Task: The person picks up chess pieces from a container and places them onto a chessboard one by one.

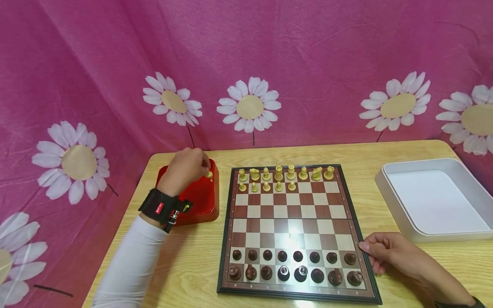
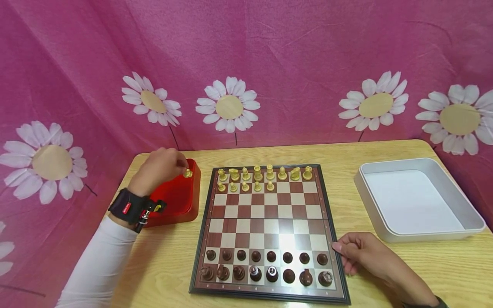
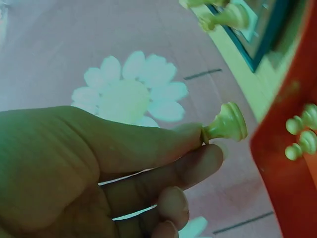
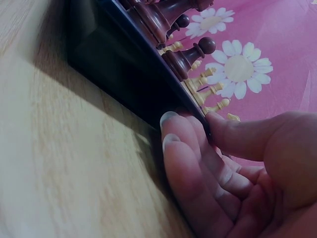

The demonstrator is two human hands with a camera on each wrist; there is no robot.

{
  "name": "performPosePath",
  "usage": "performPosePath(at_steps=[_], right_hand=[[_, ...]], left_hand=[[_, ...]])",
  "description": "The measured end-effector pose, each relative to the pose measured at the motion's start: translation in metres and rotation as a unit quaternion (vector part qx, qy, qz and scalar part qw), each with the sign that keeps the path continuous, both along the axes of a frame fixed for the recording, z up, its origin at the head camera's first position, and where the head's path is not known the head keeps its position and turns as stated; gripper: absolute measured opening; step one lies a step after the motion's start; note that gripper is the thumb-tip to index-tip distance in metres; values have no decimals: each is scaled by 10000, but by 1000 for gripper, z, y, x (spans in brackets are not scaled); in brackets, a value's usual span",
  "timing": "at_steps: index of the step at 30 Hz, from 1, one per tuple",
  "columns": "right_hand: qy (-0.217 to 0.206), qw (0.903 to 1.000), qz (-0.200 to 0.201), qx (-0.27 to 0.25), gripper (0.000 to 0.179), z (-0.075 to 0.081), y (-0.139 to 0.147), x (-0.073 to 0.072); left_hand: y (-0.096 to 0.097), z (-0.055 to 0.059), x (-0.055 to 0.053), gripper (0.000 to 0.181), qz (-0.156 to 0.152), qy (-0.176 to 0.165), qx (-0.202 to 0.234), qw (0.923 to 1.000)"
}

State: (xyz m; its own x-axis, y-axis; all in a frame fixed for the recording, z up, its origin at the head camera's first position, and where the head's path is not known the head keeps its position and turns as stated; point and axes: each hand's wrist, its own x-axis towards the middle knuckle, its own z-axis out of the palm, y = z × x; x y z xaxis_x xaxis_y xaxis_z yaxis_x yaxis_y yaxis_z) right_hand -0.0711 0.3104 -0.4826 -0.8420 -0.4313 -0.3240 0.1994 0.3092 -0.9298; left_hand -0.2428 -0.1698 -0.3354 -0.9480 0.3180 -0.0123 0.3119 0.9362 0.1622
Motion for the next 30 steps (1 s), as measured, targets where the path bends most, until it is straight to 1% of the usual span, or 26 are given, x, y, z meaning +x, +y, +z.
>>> performPosePath(at_steps=[5, 8, 13, 20, 27, 30], right_hand=[[7, 10000, -21, 48, 27, 0, 2, 0], [24, 10000, -33, 44, 27, -1, 2, 0], [50, 10000, -1, -11, 27, -1, 1, 0], [8, 10000, 17, 27, 28, 0, 2, -1], [-71, 9999, -63, 121, 29, 1, 0, -1], [-78, 9999, -67, 124, 28, 1, 0, 0]], left_hand=[[19, 8, 6, 8, -261, 157, 146, 9994], [32, 13, 9, 9, -364, 117, 302, 9988], [54, 19, 13, 12, -563, 83, 331, 9978], [87, 16, 15, 13, -913, 118, 436, 9948], [115, 15, 12, 13, -1271, -23, 643, 9898], [126, 14, 10, 12, -1500, 2, 694, 9862]])
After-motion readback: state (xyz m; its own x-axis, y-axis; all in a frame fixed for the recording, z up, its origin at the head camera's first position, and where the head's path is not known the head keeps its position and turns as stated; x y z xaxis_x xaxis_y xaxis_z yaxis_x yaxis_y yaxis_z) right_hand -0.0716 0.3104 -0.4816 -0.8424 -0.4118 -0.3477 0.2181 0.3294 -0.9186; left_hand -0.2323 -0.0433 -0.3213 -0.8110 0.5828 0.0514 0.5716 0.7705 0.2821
